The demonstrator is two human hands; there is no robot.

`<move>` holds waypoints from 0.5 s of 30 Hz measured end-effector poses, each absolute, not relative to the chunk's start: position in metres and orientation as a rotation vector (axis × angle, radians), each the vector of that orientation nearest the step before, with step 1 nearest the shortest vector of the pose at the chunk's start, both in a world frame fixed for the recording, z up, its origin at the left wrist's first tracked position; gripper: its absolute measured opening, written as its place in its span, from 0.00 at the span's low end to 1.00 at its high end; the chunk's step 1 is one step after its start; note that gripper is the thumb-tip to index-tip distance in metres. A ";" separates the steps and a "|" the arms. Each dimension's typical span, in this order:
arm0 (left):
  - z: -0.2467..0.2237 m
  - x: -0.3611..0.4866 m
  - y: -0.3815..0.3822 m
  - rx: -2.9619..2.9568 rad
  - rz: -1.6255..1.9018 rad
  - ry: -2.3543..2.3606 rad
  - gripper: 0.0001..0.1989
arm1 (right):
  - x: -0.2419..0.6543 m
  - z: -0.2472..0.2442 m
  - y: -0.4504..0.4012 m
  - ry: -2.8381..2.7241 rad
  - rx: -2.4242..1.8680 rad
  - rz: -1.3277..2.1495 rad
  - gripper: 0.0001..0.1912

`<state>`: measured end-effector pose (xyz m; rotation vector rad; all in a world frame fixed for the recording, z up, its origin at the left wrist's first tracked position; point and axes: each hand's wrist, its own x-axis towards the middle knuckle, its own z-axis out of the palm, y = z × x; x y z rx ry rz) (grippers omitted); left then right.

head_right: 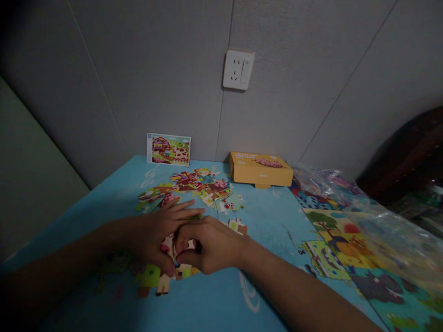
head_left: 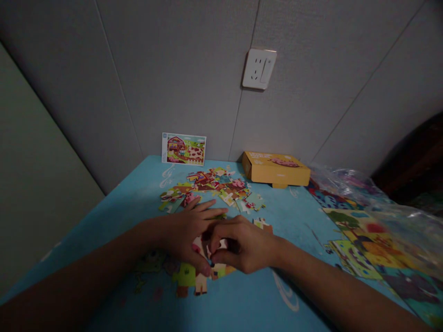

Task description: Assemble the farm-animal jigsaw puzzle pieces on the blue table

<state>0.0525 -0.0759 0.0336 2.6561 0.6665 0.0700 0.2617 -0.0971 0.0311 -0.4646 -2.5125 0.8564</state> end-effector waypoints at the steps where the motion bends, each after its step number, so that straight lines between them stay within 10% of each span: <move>1: 0.034 0.053 -0.076 2.661 0.066 0.667 0.47 | 0.262 0.032 -0.097 -2.526 -0.456 0.835 0.03; 15: 0.029 0.050 -0.073 2.669 0.125 0.627 0.52 | 0.261 0.037 -0.095 -2.602 -0.431 0.791 0.07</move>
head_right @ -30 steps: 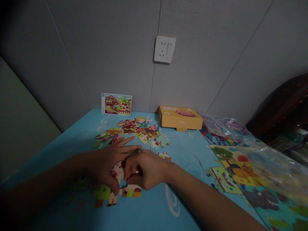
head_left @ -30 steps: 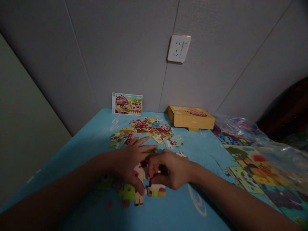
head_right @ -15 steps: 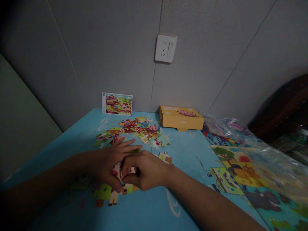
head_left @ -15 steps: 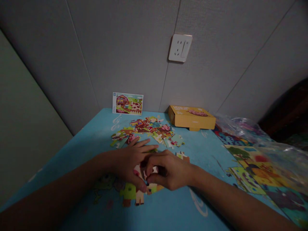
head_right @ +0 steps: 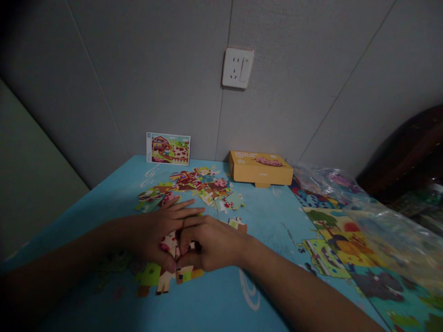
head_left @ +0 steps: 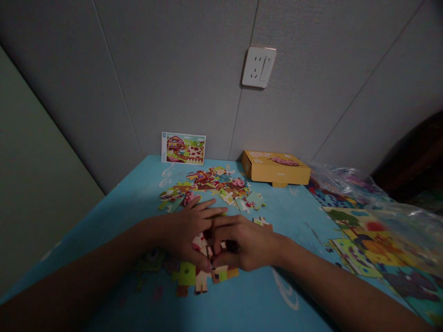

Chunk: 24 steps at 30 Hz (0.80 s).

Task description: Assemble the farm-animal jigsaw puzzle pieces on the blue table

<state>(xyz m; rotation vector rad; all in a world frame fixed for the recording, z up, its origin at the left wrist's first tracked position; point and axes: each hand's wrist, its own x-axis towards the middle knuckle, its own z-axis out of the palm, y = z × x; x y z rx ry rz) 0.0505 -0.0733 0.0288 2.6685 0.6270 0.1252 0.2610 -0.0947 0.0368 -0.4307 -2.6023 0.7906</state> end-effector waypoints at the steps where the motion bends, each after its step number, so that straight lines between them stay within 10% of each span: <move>1: 0.029 0.050 -0.074 2.669 0.119 0.628 0.52 | 0.261 0.037 -0.095 -2.601 -0.428 0.797 0.06; 24: 0.041 0.052 -0.078 2.660 0.025 0.635 0.38 | 0.263 0.042 -0.103 -2.657 -0.332 0.866 0.09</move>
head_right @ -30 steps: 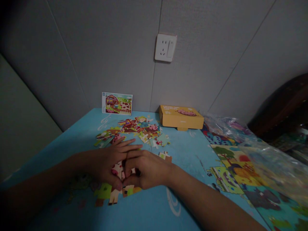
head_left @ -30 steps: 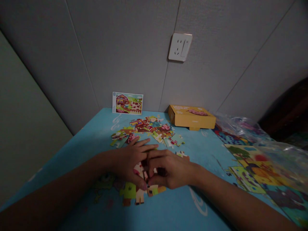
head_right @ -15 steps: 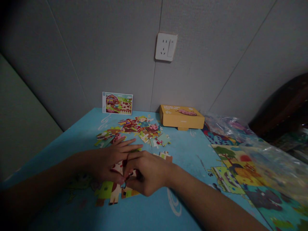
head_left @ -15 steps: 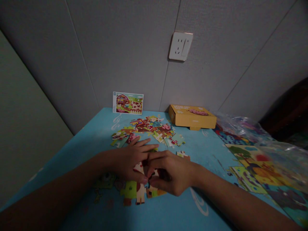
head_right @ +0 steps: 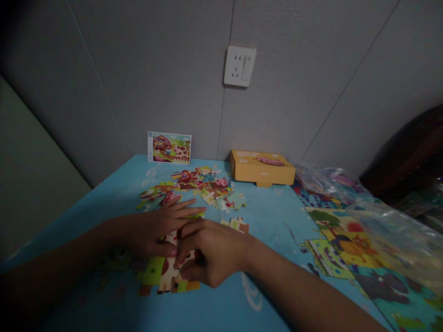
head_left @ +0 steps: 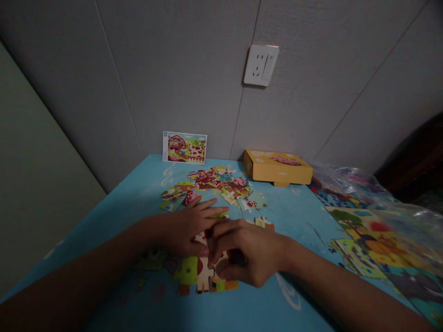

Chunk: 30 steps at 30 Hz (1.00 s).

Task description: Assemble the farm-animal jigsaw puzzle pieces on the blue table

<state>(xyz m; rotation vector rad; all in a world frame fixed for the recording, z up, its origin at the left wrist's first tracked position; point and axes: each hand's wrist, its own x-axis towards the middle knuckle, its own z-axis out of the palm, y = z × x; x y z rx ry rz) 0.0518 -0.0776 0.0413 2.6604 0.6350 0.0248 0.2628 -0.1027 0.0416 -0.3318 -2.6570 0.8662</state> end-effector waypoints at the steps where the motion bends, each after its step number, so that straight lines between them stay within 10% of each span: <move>1: 0.042 0.052 -0.078 2.661 0.017 0.639 0.38 | 0.263 0.042 -0.103 -2.664 -0.326 0.859 0.09; 30: 0.037 0.052 -0.078 2.766 0.075 0.637 0.27 | 0.275 0.046 -0.096 -2.556 -0.574 0.692 0.09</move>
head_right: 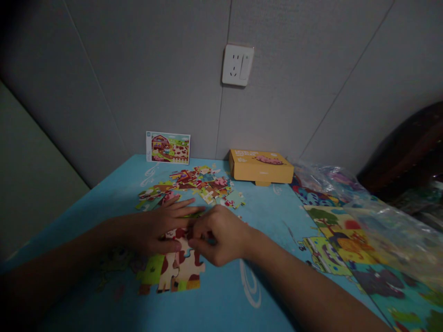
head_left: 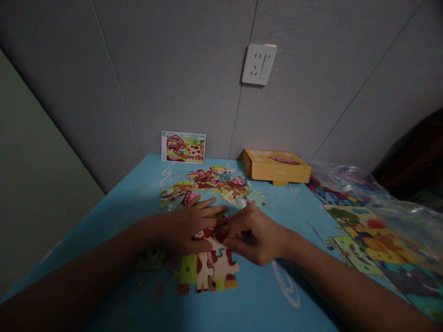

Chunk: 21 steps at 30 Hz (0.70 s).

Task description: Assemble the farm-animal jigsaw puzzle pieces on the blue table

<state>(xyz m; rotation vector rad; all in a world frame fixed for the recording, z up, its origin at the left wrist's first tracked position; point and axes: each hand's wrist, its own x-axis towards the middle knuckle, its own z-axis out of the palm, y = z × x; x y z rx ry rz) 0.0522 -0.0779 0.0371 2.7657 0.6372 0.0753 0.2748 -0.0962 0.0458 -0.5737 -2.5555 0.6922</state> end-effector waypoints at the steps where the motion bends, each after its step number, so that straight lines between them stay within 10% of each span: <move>1: 0.038 0.053 -0.078 2.772 0.057 0.646 0.25 | 0.276 0.047 -0.095 -2.540 -0.626 0.662 0.10; 21: 0.035 0.052 -0.076 2.782 0.090 0.628 0.31 | 0.266 0.060 -0.117 -2.898 -1.044 0.602 0.30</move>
